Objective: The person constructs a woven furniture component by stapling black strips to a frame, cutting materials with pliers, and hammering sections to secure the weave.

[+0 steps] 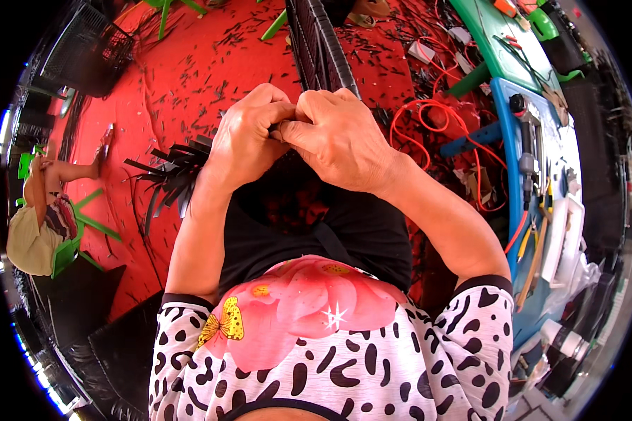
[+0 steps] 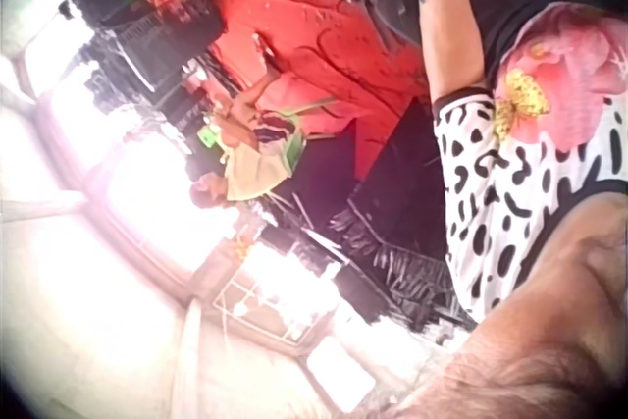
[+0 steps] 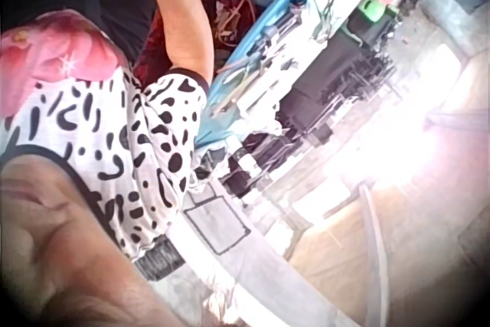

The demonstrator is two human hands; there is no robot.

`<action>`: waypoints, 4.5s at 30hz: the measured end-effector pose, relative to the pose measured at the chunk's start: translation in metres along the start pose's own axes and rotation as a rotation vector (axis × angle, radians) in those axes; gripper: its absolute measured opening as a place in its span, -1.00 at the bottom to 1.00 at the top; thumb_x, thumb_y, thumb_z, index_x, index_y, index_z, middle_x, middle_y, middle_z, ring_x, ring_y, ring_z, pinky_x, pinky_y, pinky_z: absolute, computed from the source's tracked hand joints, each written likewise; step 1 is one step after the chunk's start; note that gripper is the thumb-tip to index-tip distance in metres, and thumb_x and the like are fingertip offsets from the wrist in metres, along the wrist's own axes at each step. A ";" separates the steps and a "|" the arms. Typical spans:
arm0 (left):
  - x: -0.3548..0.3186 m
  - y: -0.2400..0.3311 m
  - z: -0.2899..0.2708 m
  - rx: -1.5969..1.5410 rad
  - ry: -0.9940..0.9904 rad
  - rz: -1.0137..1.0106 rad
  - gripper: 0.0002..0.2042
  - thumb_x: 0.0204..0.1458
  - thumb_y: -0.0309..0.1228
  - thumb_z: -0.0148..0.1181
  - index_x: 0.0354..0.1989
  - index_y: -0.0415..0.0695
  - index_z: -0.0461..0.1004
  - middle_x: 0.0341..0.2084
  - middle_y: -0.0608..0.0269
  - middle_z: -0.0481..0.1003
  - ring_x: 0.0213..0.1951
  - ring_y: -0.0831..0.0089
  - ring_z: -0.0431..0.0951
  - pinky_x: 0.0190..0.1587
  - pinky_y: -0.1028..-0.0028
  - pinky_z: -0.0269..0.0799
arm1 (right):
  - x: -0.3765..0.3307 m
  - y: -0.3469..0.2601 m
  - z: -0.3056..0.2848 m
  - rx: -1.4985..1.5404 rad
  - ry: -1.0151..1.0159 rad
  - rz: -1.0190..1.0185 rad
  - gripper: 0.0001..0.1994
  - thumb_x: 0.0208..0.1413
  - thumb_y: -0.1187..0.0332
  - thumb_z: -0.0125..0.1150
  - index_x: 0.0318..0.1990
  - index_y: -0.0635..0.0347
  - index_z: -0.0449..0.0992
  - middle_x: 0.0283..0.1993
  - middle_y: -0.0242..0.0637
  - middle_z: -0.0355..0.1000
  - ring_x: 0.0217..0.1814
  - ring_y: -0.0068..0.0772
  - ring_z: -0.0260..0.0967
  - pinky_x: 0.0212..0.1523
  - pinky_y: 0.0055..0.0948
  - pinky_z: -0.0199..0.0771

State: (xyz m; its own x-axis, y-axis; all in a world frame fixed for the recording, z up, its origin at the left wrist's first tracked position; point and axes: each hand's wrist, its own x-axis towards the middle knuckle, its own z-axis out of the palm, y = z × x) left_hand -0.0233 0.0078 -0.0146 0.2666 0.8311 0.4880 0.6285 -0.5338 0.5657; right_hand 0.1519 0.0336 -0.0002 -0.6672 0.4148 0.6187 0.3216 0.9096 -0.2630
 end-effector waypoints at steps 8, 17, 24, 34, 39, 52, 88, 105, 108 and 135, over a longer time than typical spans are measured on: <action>-0.001 0.001 -0.002 0.025 -0.010 -0.009 -0.71 -0.35 -0.60 0.35 -0.35 -0.22 0.51 -0.43 0.16 0.45 -0.37 0.15 0.49 -0.38 0.33 0.40 | 0.000 0.008 -0.003 0.157 -0.017 0.003 -0.90 -0.12 0.49 0.28 -0.39 0.12 0.54 -0.40 -0.31 0.33 -0.36 -0.26 0.34 -0.34 -0.33 0.28; -0.002 0.009 -0.001 0.034 -0.020 0.002 -0.73 -0.30 -0.59 0.31 -0.32 -0.23 0.51 -0.38 0.15 0.51 -0.33 0.14 0.54 -0.32 0.32 0.45 | -0.013 0.014 -0.001 0.295 0.160 0.134 -0.85 -0.09 0.65 0.22 -0.33 0.30 0.44 -0.33 -0.22 0.42 -0.34 -0.19 0.42 -0.33 -0.40 0.46; -0.003 0.014 0.000 0.139 -0.022 -0.020 -0.80 -0.21 -0.51 0.27 -0.33 -0.19 0.51 -0.44 0.18 0.49 -0.38 0.15 0.53 -0.37 0.32 0.44 | 0.007 0.019 -0.013 0.222 0.032 0.082 -0.88 -0.06 0.63 0.21 -0.33 0.30 0.44 -0.34 -0.18 0.41 -0.36 -0.17 0.43 -0.36 -0.39 0.44; -0.005 0.015 0.001 0.160 0.019 0.011 -0.80 -0.21 -0.55 0.27 -0.34 -0.18 0.49 -0.47 0.19 0.48 -0.43 0.16 0.52 -0.43 0.31 0.42 | -0.013 0.009 0.003 0.037 0.096 0.103 -0.43 -0.34 0.56 0.30 -0.02 0.32 0.32 -0.13 -0.20 0.40 -0.19 -0.12 0.37 -0.10 -0.23 0.33; -0.005 0.010 0.001 0.121 0.015 0.076 -0.76 -0.24 -0.62 0.26 -0.32 -0.24 0.46 -0.45 0.14 0.48 -0.39 0.14 0.53 -0.40 0.31 0.44 | -0.014 0.011 0.009 0.013 0.133 0.079 -0.44 -0.36 0.59 0.29 -0.04 0.33 0.33 -0.20 -0.19 0.40 -0.22 -0.16 0.37 -0.13 -0.25 0.30; -0.005 0.009 0.000 0.064 -0.013 0.058 -0.76 -0.24 -0.65 0.24 -0.30 -0.28 0.49 -0.38 0.06 0.51 -0.34 0.10 0.54 -0.33 0.32 0.48 | -0.014 0.011 0.009 0.008 0.142 0.080 -0.46 -0.38 0.60 0.27 -0.07 0.34 0.33 -0.28 -0.22 0.38 -0.27 -0.16 0.37 -0.12 -0.24 0.29; -0.005 0.014 0.007 0.167 0.048 0.021 -0.77 -0.22 -0.58 0.24 -0.37 -0.20 0.35 -0.51 0.10 0.48 -0.44 0.07 0.51 -0.45 0.24 0.40 | -0.001 0.018 -0.006 -0.030 -0.025 0.153 -0.59 -0.26 0.47 0.24 -0.13 0.22 0.38 -0.42 -0.30 0.47 -0.40 -0.20 0.42 -0.18 -0.31 0.31; -0.005 0.016 0.007 0.129 0.085 0.025 -0.73 -0.24 -0.59 0.25 -0.33 -0.19 0.34 -0.53 0.11 0.46 -0.47 0.07 0.49 -0.50 0.23 0.36 | 0.006 0.017 -0.013 0.040 -0.170 0.181 -0.66 -0.24 0.42 0.27 -0.22 0.21 0.41 -0.42 -0.26 0.43 -0.38 -0.13 0.39 -0.21 -0.28 0.28; -0.006 0.014 0.008 0.139 0.097 0.021 -0.75 -0.23 -0.57 0.26 -0.38 -0.18 0.31 -0.55 0.11 0.45 -0.48 0.07 0.49 -0.51 0.23 0.36 | 0.006 0.018 -0.014 0.091 -0.129 0.104 -0.75 -0.18 0.42 0.30 -0.28 0.19 0.45 -0.38 -0.28 0.43 -0.34 -0.15 0.38 -0.20 -0.28 0.27; -0.017 0.011 0.017 0.302 0.235 0.134 -0.72 -0.33 -0.52 0.32 -0.34 -0.17 0.49 -0.41 0.23 0.42 -0.48 0.33 0.48 -0.41 0.39 0.39 | 0.064 0.044 -0.015 0.424 -0.729 0.526 -0.84 -0.14 0.38 0.19 -0.43 0.32 0.51 -0.51 -0.06 0.44 -0.42 -0.05 0.41 -0.34 -0.26 0.36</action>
State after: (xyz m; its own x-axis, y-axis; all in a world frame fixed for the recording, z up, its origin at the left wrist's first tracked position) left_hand -0.0090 -0.0094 -0.0278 0.2080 0.6805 0.7027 0.7955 -0.5357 0.2833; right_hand 0.1338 0.0997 0.0390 -0.8045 0.5512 -0.2214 0.5227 0.4799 -0.7046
